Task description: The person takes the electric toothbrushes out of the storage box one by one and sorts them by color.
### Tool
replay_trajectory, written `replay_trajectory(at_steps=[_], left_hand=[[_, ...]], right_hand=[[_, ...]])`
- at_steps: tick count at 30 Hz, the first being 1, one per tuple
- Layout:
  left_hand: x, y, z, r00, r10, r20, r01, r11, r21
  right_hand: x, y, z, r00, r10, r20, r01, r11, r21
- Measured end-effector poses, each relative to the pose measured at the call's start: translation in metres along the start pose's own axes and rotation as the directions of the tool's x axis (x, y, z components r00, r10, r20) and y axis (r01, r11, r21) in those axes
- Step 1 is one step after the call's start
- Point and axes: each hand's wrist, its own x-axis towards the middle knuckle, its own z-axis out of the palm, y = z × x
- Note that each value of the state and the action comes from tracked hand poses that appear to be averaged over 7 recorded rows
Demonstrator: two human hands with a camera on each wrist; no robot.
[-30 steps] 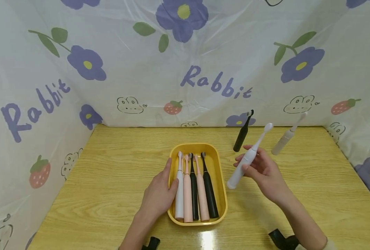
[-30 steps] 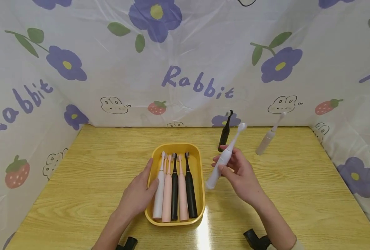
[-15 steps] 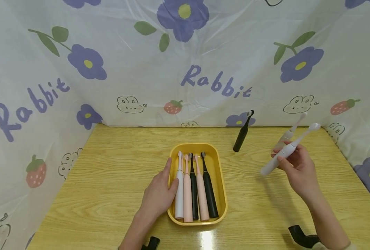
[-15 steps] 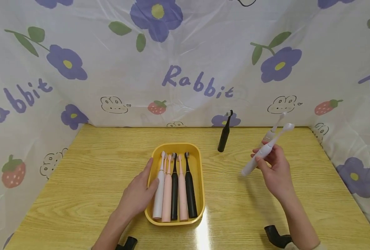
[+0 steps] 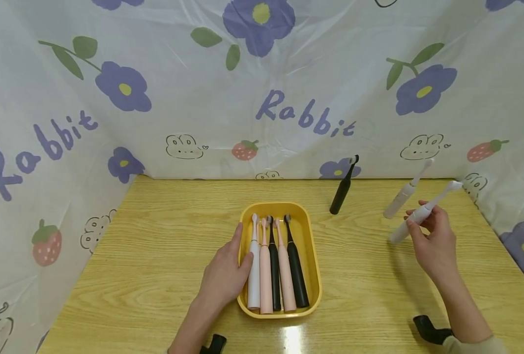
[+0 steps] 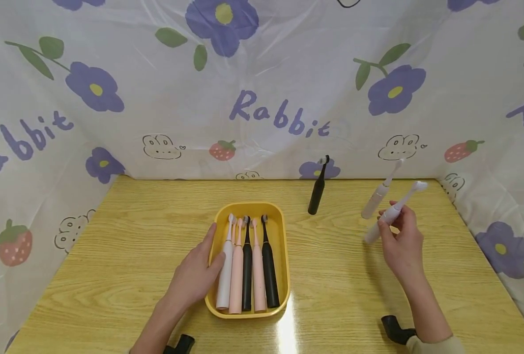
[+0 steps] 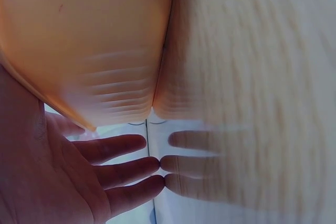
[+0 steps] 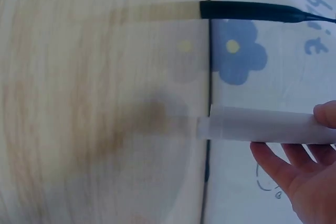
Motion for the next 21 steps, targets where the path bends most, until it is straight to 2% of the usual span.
replay_trajectory(at_steps=[3,8,13,21], left_hand=[[0.0,-0.001,0.0,1.0,-0.003,0.005,0.003,1.0,0.004],[0.0,-0.001,0.0,1.0,-0.002,0.01,0.002,1.0,0.005],[0.0,-0.001,0.0,1.0,0.004,0.005,-0.004,1.0,0.001],[0.0,0.0,-0.002,1.0,0.004,0.007,-0.004,1.0,-0.001]], right_hand=[[0.003,0.008,0.003,0.999,0.008,-0.031,-0.011,0.998,-0.067],[0.011,0.019,0.007,0.995,0.063,-0.079,-0.071,0.992,-0.1],[0.018,0.019,0.014,0.983,0.11,-0.146,-0.123,0.989,-0.084],[0.028,0.016,0.023,0.974,0.109,-0.198,-0.13,0.987,-0.093]])
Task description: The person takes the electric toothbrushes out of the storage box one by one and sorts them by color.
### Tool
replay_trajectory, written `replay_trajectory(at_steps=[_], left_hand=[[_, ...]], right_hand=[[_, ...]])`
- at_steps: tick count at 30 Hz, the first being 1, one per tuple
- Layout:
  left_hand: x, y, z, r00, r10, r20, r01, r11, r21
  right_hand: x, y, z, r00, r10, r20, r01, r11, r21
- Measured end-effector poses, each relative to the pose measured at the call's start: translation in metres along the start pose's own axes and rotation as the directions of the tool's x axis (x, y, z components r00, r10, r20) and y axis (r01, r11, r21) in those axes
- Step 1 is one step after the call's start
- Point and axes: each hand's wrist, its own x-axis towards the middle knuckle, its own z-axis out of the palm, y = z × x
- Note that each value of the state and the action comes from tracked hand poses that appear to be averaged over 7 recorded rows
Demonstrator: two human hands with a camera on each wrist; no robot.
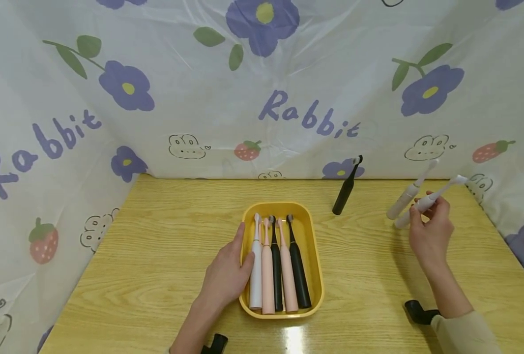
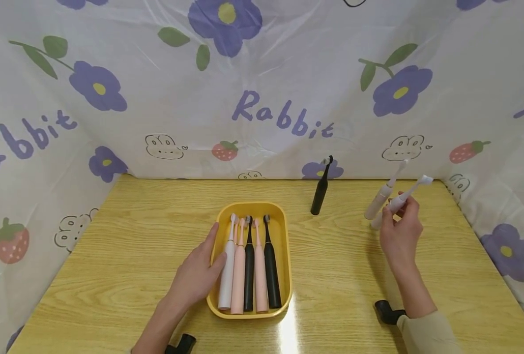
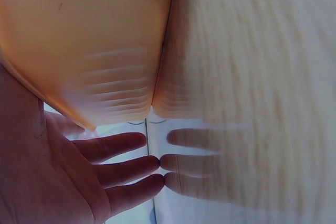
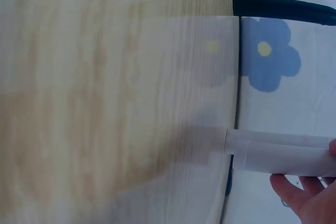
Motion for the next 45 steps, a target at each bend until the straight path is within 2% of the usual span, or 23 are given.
replay_trajectory(at_steps=[12,21,25,34,39,42,45], left_hand=[[0.0,0.002,0.001,1.0,0.001,0.004,-0.001,1.0,-0.001],[0.0,0.002,0.0,1.0,-0.008,0.003,0.008,1.0,-0.005],[0.0,0.001,0.001,1.0,-0.011,0.001,0.011,1.0,0.0],[0.0,0.0,0.001,1.0,-0.011,-0.003,0.011,1.0,-0.004],[-0.001,0.0,0.001,1.0,-0.01,-0.003,0.01,1.0,-0.001],[-0.001,0.0,0.001,1.0,-0.006,-0.004,0.006,1.0,-0.002],[-0.001,0.0,0.001,1.0,-0.005,-0.002,0.005,1.0,0.0]], right_hand=[[0.004,0.007,0.005,1.0,0.022,-0.007,-0.022,1.0,-0.02],[0.008,0.008,0.007,0.999,0.037,0.028,-0.037,0.999,0.0],[0.009,0.006,0.007,0.997,0.036,0.071,-0.037,0.999,0.007],[0.011,0.005,0.006,0.992,0.05,0.115,-0.046,0.998,-0.03],[0.013,0.004,0.005,0.983,0.123,0.136,-0.123,0.992,-0.011],[0.011,0.0,0.005,0.985,0.144,0.096,-0.148,0.988,0.036],[0.008,-0.006,0.005,0.994,0.111,-0.017,-0.109,0.99,0.089]])
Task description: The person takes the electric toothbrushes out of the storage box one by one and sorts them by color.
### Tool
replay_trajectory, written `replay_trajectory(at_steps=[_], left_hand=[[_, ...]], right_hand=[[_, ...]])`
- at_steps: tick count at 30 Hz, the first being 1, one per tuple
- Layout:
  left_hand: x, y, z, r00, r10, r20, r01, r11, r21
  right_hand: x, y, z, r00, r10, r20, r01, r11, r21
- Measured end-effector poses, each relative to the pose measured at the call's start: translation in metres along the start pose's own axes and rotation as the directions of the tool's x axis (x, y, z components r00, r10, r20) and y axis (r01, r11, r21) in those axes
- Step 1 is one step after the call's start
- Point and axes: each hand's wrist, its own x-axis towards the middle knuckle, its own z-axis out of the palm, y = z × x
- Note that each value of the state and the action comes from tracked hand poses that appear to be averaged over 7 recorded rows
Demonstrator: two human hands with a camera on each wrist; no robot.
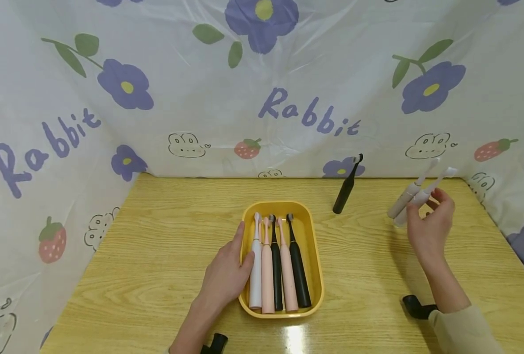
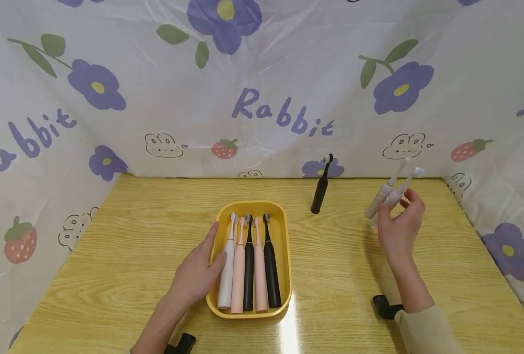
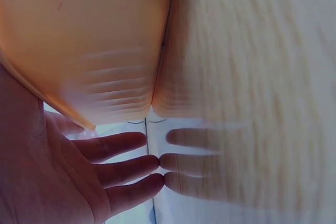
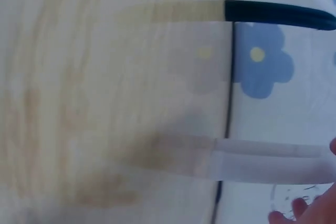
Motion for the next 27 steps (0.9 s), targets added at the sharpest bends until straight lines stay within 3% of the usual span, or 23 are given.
replay_trajectory(at_steps=[3,8,13,16,20,23,27], left_hand=[[0.0,0.001,-0.001,1.0,-0.001,0.002,0.001,1.0,0.003],[0.0,0.001,-0.001,1.0,-0.003,0.005,0.003,1.0,0.001],[0.001,0.001,-0.002,1.0,-0.006,0.006,0.006,1.0,0.0],[0.001,0.001,-0.003,1.0,-0.011,0.007,0.011,1.0,0.0],[0.001,0.001,-0.004,1.0,-0.011,0.01,0.011,1.0,-0.005],[0.001,0.002,-0.005,1.0,-0.008,0.01,0.008,1.0,-0.006],[0.001,0.003,-0.005,1.0,-0.006,0.011,0.007,1.0,-0.007]], right_hand=[[-0.003,-0.009,-0.001,0.992,-0.041,-0.119,0.047,0.998,0.051],[-0.009,-0.033,-0.005,0.97,-0.073,-0.23,0.116,0.977,0.181],[-0.02,-0.064,-0.005,0.946,-0.206,-0.25,0.283,0.901,0.328],[-0.029,-0.081,0.0,0.931,-0.304,-0.203,0.362,0.852,0.379],[-0.049,-0.093,0.008,0.891,-0.444,-0.095,0.447,0.819,0.36],[-0.064,-0.098,0.017,0.836,-0.548,0.004,0.519,0.793,0.32],[-0.08,-0.098,0.034,0.744,-0.655,0.131,0.606,0.744,0.282]])
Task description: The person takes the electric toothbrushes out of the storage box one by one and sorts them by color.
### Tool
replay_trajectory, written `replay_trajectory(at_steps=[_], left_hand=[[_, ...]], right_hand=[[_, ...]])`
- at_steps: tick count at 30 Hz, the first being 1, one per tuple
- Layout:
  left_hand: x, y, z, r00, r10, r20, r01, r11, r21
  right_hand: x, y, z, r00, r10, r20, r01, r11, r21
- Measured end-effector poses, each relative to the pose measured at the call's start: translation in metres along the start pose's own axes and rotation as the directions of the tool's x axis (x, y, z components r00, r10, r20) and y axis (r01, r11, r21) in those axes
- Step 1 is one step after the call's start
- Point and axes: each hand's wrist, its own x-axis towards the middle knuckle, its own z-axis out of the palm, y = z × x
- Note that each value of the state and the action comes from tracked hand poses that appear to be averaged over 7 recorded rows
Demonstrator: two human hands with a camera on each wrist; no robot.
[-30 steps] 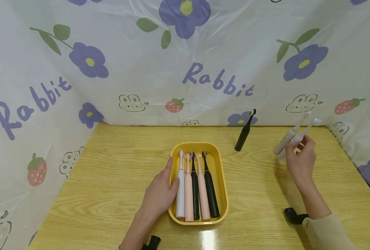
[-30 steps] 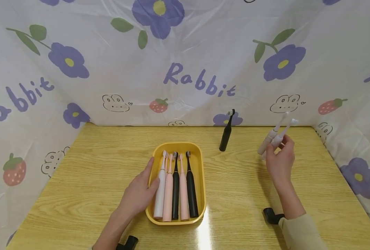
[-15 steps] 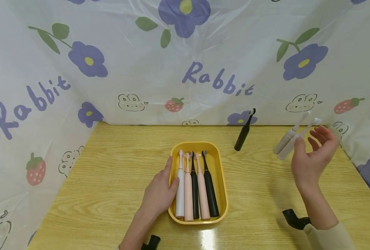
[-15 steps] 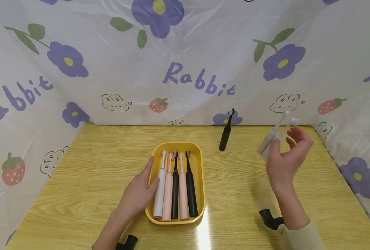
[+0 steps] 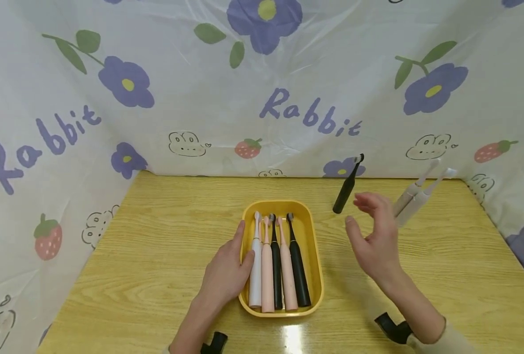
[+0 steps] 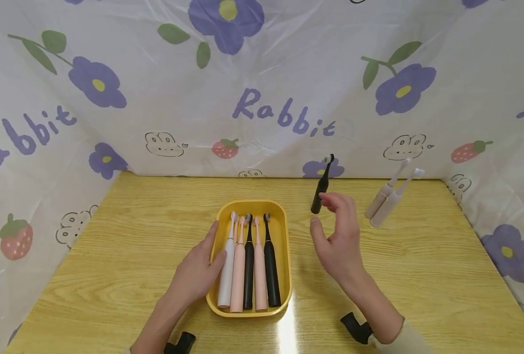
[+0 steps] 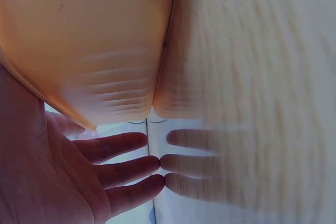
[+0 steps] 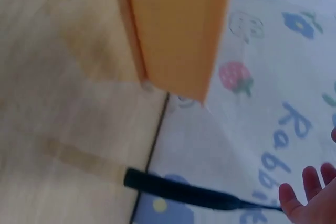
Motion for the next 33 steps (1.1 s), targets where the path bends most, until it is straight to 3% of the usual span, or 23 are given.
replay_trajectory(at_steps=[3,6,9,15,22,28,33], left_hand=[[0.0,0.0,0.0,1.0,0.001,-0.001,-0.001,1.0,0.003],[0.0,0.0,0.0,1.0,0.002,-0.001,-0.002,1.0,0.0],[0.0,0.0,0.0,1.0,0.004,0.0,-0.004,1.0,-0.004],[-0.002,0.0,0.0,1.0,0.003,0.0,-0.003,1.0,-0.002],[-0.001,0.0,0.001,1.0,0.006,-0.003,-0.006,1.0,0.005],[-0.001,0.0,0.001,1.0,0.002,-0.001,-0.002,1.0,0.008],[0.0,0.0,0.001,1.0,0.008,-0.005,-0.008,1.0,0.006]], right_hand=[[-0.009,0.0,0.016,0.989,-0.089,0.115,0.091,0.996,-0.014],[-0.018,-0.002,0.033,0.958,-0.188,0.216,0.195,0.981,-0.012],[-0.029,-0.007,0.048,0.92,-0.237,0.311,0.246,0.969,0.01],[-0.051,-0.015,0.068,0.857,-0.152,0.492,0.168,0.986,0.012],[-0.053,-0.015,0.073,0.852,-0.056,0.521,0.11,0.991,-0.073],[-0.05,-0.018,0.075,0.814,-0.001,0.58,0.118,0.979,-0.164],[-0.044,-0.02,0.078,0.786,0.098,0.61,0.06,0.971,-0.233]])
